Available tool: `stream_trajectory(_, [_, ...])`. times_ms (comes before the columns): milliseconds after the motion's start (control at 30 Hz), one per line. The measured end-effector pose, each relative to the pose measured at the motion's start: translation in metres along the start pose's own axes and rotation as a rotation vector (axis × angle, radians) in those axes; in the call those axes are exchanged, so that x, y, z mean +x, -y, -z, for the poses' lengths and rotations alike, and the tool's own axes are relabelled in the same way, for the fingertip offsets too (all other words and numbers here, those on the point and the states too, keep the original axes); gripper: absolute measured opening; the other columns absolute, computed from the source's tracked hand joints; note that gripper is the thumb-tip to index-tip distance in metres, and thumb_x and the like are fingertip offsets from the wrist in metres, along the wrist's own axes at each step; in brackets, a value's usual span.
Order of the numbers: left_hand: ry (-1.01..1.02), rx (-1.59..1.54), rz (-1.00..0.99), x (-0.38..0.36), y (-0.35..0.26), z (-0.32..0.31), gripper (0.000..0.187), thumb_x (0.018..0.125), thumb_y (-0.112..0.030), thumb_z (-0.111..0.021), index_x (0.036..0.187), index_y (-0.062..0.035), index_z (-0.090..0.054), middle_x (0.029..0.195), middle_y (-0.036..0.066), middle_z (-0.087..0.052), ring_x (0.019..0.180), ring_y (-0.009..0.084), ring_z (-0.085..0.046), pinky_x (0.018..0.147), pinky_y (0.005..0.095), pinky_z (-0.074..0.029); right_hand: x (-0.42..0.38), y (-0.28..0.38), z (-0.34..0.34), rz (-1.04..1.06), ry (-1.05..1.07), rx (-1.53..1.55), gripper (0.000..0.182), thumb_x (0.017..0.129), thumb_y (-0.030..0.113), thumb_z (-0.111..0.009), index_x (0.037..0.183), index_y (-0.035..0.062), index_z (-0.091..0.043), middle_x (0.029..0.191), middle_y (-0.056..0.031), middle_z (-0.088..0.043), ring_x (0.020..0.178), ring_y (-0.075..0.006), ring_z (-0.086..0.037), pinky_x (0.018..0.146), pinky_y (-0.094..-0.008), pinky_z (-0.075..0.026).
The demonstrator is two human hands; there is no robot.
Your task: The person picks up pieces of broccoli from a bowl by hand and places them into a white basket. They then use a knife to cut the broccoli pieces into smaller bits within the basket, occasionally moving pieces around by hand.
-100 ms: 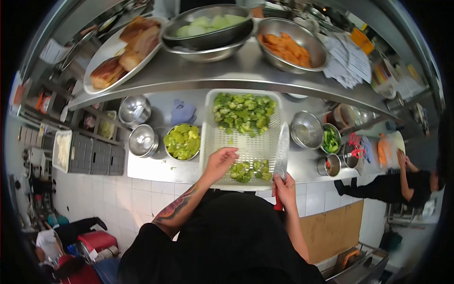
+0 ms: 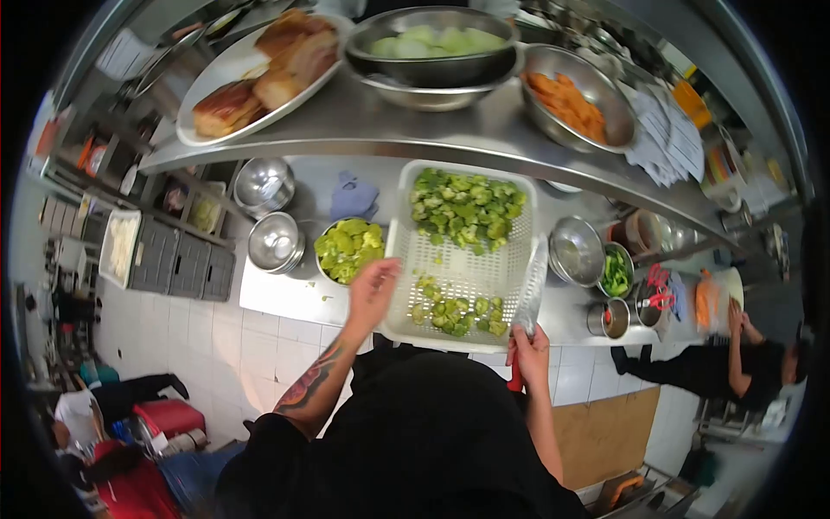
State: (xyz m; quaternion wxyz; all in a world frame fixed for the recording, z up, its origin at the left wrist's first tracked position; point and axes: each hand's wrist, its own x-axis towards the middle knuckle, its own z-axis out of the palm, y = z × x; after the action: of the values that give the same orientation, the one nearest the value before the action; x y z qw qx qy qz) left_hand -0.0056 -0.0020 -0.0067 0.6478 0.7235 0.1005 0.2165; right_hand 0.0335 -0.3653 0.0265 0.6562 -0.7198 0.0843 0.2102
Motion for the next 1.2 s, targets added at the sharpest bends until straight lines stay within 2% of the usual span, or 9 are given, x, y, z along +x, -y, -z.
stream_trajectory(100, [-0.317, 0.351, -0.180, 0.014, -0.007, 0.098, 0.032, 0.090, 0.005, -0.062, 0.121, -0.0031, -0.070, 0.111, 0.010, -0.066, 0.101, 0.0236, -0.066, 0.080, 0.0318, -0.054, -0.001, 0.001, -0.039, -0.020, -0.006, 0.040, 0.022, 0.108, 0.021, -0.062, 0.115, 0.0002, -0.062, 0.080, -0.0106, -0.069, 0.042, -0.0127, -0.054, 0.039, -0.0278, -0.042])
stream_trajectory(133, [-0.335, 0.451, -0.134, 0.011, -0.002, 0.115, 0.040, 0.091, 0.007, -0.061, 0.129, -0.0035, -0.066, 0.121, 0.009, -0.063, 0.108, 0.0176, -0.063, 0.082, 0.0300, -0.056, -0.002, 0.005, -0.040, -0.022, 0.012, 0.021, 0.022, 0.108, 0.021, -0.062, 0.115, 0.0002, -0.062, 0.080, -0.0106, -0.069, 0.042, -0.0127, -0.054, 0.039, -0.0278, -0.042])
stream_trajectory(333, [-0.503, 0.485, 0.116, -0.012, 0.066, 0.151, 0.049, 0.091, 0.000, -0.068, 0.140, -0.0064, -0.061, 0.117, 0.009, -0.063, 0.100, 0.0164, -0.063, 0.077, 0.0297, -0.056, 0.003, 0.013, -0.044, -0.055, 0.021, -0.063, 0.023, 0.108, 0.022, -0.062, 0.114, 0.0003, -0.061, 0.084, -0.0134, -0.071, 0.040, -0.0142, -0.053, 0.038, -0.0292, -0.044])
stream_trajectory(400, [-0.454, 0.152, 0.314, -0.012, 0.085, 0.156, 0.053, 0.093, -0.003, -0.069, 0.145, -0.0082, -0.060, 0.113, 0.007, -0.063, 0.092, 0.0154, -0.063, 0.075, 0.0293, -0.056, 0.004, 0.015, -0.046, -0.058, 0.024, -0.087, 0.023, 0.107, 0.022, -0.063, 0.113, 0.0005, -0.060, 0.084, -0.0137, -0.071, 0.040, -0.0147, -0.053, 0.037, -0.0294, -0.043])
stream_trajectory(533, [-0.426, -0.062, 0.372, -0.006, 0.090, 0.159, 0.057, 0.092, -0.003, -0.069, 0.148, -0.0054, -0.057, 0.102, 0.007, -0.063, 0.080, 0.0145, -0.067, 0.068, 0.0284, -0.059, 0.006, 0.013, -0.046, -0.053, 0.016, -0.156, 0.022, 0.109, 0.023, -0.060, 0.112, 0.0018, -0.059, 0.084, -0.0135, -0.070, 0.040, -0.0147, -0.052, 0.036, -0.0290, -0.043])
stream_trajectory(733, [-0.373, -0.121, 0.373, -0.010, 0.085, 0.161, 0.062, 0.093, 0.004, -0.064, 0.152, -0.0107, -0.054, 0.106, 0.008, -0.056, 0.082, 0.0163, -0.067, 0.070, 0.0294, -0.064, 0.008, 0.008, -0.044, -0.039, -0.007, -0.130, 0.023, 0.108, 0.023, -0.061, 0.113, 0.0010, -0.059, 0.082, -0.0139, -0.069, 0.038, -0.0157, -0.052, 0.035, -0.0291, -0.042])
stream_trajectory(1067, [-0.380, -0.156, 0.451, -0.048, 0.071, 0.163, 0.062, 0.093, 0.005, -0.063, 0.152, -0.0089, -0.054, 0.102, 0.008, -0.058, 0.082, 0.0170, -0.069, 0.070, 0.0311, -0.066, 0.006, 0.011, -0.047, -0.046, -0.031, -0.083, 0.023, 0.109, 0.023, -0.061, 0.110, 0.0002, -0.059, 0.081, -0.0143, -0.069, 0.038, -0.0167, -0.053, 0.036, -0.0303, -0.043])
stream_trajectory(1133, [-0.388, -0.145, 0.472, -0.055, 0.072, 0.168, 0.056, 0.094, 0.001, -0.066, 0.149, -0.0061, -0.056, 0.101, 0.008, -0.060, 0.083, 0.0166, -0.069, 0.069, 0.0313, -0.064, 0.004, 0.010, -0.046, -0.045, -0.028, -0.084, 0.023, 0.108, 0.023, -0.061, 0.110, 0.0002, -0.059, 0.081, -0.0148, -0.069, 0.039, -0.0171, -0.053, 0.036, -0.0303, -0.043])
stream_trajectory(1200, [-0.268, 0.131, 0.453, -0.056, 0.080, 0.180, 0.048, 0.095, -0.006, -0.070, 0.142, -0.0031, -0.061, 0.104, 0.009, -0.064, 0.081, 0.0167, -0.070, 0.068, 0.0332, -0.060, 0.006, 0.010, -0.045, -0.059, -0.023, -0.110, 0.025, 0.109, 0.023, -0.060, 0.116, -0.0012, -0.058, 0.082, -0.0153, -0.069, 0.039, -0.0179, -0.054, 0.035, -0.0305, -0.044])
